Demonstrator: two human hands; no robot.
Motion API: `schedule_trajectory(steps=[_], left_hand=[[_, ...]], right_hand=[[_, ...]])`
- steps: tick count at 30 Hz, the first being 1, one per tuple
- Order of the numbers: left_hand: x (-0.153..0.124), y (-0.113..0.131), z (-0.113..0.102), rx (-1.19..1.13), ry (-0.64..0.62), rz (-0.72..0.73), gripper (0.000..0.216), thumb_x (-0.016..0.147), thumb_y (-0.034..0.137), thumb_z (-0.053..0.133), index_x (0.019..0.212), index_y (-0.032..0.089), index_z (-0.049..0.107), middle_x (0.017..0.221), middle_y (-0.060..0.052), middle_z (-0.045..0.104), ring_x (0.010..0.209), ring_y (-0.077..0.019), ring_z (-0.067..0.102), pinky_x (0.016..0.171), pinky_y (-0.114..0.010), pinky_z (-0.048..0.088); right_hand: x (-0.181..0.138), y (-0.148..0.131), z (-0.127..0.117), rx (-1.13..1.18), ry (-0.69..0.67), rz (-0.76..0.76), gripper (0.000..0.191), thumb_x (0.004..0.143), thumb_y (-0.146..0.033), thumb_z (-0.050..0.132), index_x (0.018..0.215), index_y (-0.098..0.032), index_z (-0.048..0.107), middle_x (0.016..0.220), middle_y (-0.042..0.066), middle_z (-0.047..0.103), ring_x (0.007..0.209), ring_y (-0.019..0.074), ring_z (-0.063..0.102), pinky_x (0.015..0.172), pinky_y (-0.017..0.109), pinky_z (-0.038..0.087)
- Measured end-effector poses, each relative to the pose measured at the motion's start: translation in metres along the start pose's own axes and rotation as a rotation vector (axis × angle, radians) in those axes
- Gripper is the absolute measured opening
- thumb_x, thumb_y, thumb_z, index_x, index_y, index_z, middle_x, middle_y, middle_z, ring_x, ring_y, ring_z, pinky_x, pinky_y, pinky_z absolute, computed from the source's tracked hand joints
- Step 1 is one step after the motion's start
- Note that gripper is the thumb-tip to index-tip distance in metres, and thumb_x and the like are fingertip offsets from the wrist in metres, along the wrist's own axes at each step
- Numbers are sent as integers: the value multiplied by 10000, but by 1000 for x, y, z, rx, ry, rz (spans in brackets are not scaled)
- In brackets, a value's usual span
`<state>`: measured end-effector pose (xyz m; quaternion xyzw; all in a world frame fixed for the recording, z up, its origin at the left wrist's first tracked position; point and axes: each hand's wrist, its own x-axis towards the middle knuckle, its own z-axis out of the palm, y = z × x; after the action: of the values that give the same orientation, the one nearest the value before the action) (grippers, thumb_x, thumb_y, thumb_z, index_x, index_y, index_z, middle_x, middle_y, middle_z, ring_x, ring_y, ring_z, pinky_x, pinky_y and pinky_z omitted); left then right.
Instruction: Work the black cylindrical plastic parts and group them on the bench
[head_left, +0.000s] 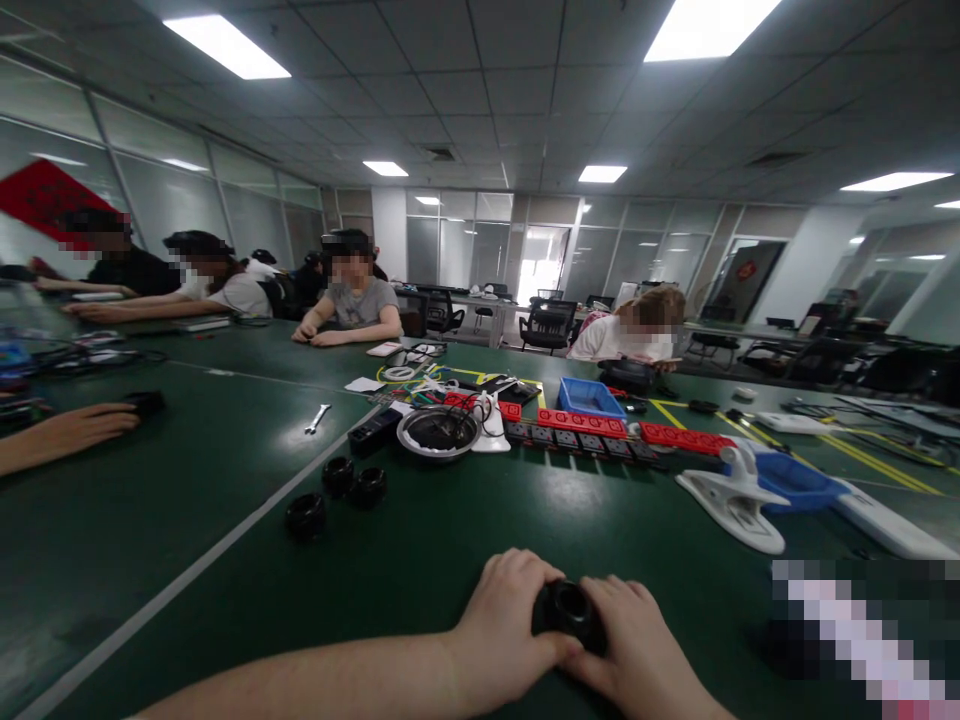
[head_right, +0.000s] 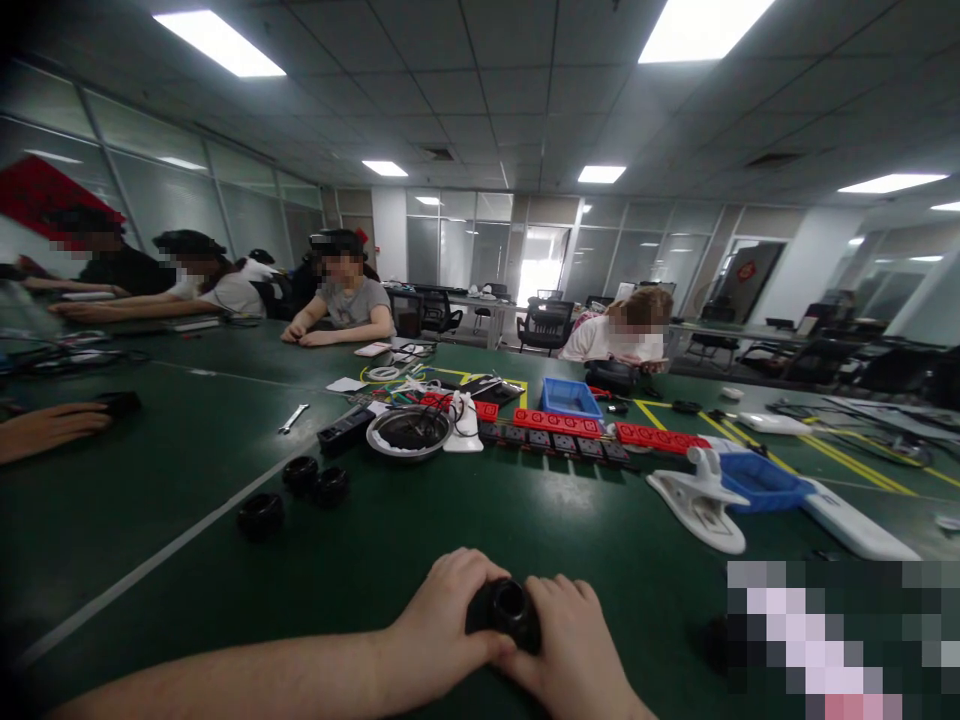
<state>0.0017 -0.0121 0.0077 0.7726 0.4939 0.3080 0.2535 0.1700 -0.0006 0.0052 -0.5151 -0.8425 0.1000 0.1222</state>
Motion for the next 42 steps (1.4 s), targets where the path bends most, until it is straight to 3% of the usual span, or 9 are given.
schedule_trajectory(steps=[5, 9, 14, 19, 25, 28, 34, 38, 42], left_hand=[[5, -4, -13, -12, -162, 193, 409, 652, 272, 728, 1013, 213, 545, 982, -10, 558, 932, -195, 487, 829, -290, 384], [9, -11, -20, -48, -276, 292, 449, 656, 307, 729, 1061, 247, 544, 1017, -9, 547, 953, -193, 491, 840, -284, 390], [5, -8, -10, -13, -175, 187, 448, 603, 368, 755, 992, 237, 577, 948, -3, 566, 899, -198, 505, 794, -292, 404], [1, -2, -7, 87, -24, 84, 433, 558, 343, 778, 934, 235, 593, 935, 1, 582, 890, -214, 506, 827, -357, 377], [3, -6, -16, 51, -77, 172, 867, 512, 511, 761, 1249, 223, 405, 1263, -85, 454, 1130, -283, 400, 996, -467, 211], [7, -8, -17, 26, -99, 224, 719, 566, 461, 755, 1190, 230, 481, 1114, -59, 565, 1033, -242, 477, 919, -383, 332], [12, -9, -16, -44, -136, 218, 494, 584, 328, 778, 1025, 199, 597, 939, -25, 614, 895, -190, 530, 802, -281, 395], [9, -4, -13, -33, -136, 115, 471, 568, 378, 773, 971, 201, 605, 913, -14, 595, 866, -192, 524, 766, -284, 402], [6, 3, -7, 65, -14, -39, 460, 524, 371, 786, 896, 175, 599, 883, -21, 578, 858, -224, 504, 761, -330, 389]], right_hand=[[-1, 12, -19, 253, -193, -132, 410, 653, -396, 657, 1003, -209, 553, 969, 60, 564, 888, 236, 499, 761, 333, 359], [1, 19, -23, 323, -277, -167, 251, 660, -348, 660, 855, -203, 600, 868, 18, 565, 837, 208, 504, 714, 295, 358], [3, 10, -7, 167, -170, -60, 296, 585, -393, 703, 710, -161, 567, 742, 23, 566, 704, 193, 508, 605, 272, 337], [-1, -2, -2, -57, 9, -11, 374, 620, -530, 636, 714, -173, 573, 728, 59, 597, 711, 243, 514, 681, 370, 338], [-5, 20, -15, 292, -139, -112, 733, 596, -574, 646, 1181, -178, 451, 1112, 123, 525, 997, 299, 479, 840, 421, 356], [-4, 26, -23, 487, -246, -152, 733, 642, -476, 658, 1255, -178, 385, 1180, 119, 483, 1060, 282, 452, 888, 396, 348], [5, 18, -27, 422, -289, -116, 173, 682, -235, 621, 837, -161, 603, 862, 34, 573, 841, 204, 517, 736, 300, 397], [6, 15, -16, 334, -199, -60, 149, 660, -256, 647, 739, -160, 566, 765, 14, 565, 725, 171, 513, 617, 254, 378], [2, 5, -6, 85, -44, -15, 249, 706, -395, 600, 633, -165, 536, 679, 30, 562, 657, 186, 497, 595, 289, 351]])
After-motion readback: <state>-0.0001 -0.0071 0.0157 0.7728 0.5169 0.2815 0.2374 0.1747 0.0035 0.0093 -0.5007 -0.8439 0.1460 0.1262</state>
